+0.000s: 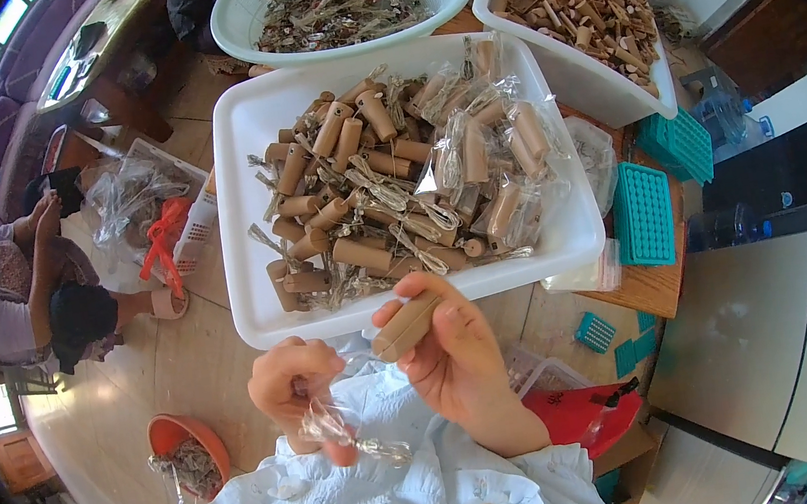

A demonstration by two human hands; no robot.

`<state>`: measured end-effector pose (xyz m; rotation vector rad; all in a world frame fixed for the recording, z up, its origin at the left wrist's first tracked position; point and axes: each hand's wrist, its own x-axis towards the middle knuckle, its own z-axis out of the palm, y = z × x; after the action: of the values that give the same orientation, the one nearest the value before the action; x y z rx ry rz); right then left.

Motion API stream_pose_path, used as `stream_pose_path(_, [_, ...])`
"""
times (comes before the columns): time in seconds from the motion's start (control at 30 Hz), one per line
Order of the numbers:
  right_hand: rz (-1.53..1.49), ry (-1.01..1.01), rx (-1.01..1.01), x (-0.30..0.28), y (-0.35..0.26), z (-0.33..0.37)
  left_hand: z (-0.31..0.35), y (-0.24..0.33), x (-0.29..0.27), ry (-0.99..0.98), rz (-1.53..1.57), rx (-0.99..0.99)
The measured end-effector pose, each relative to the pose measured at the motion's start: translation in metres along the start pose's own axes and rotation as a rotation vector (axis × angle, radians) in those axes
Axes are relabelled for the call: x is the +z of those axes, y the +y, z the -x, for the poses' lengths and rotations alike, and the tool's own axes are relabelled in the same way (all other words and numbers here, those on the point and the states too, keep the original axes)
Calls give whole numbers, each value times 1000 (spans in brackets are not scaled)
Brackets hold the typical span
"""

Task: The person packages small wooden cylindrical components into small plastic zip bags by hand.

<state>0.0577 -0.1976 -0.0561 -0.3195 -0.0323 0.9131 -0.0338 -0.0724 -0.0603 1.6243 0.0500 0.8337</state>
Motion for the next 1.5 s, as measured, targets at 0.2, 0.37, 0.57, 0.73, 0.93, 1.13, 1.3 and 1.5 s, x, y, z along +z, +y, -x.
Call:
stream_pose_path(0.2, [10,-4,174,5,12,9,2,2,7,65,-418,211])
stream_pose_path(0.37, [175,-22,199,-2,17,6,-4,11,2,-15,-576,237])
stream_pose_path(0.57, [180,-16,74,-2,36,13,-7,10,-5,-27,-677,249])
stream_pose_path(0.73, [136,29,75,2,38,11,-7,2,-3,26,-626,281])
stream_pose_path(0.93, [-39,45,7,0,23,9,-4,-9,0,0,-296,388])
stream_pose_path(1.13, [-140,18,-95,-6,9,7,-5,-10,-4,-105,-11,433])
stream_pose_path(1.3, [107,88,-197,-7,12,6,-7,-9,-2,-118,-86,463])
stream_pose_path(1.5, [599,63,-376,-10,6,8,-6,-9,-4,-93,-90,432])
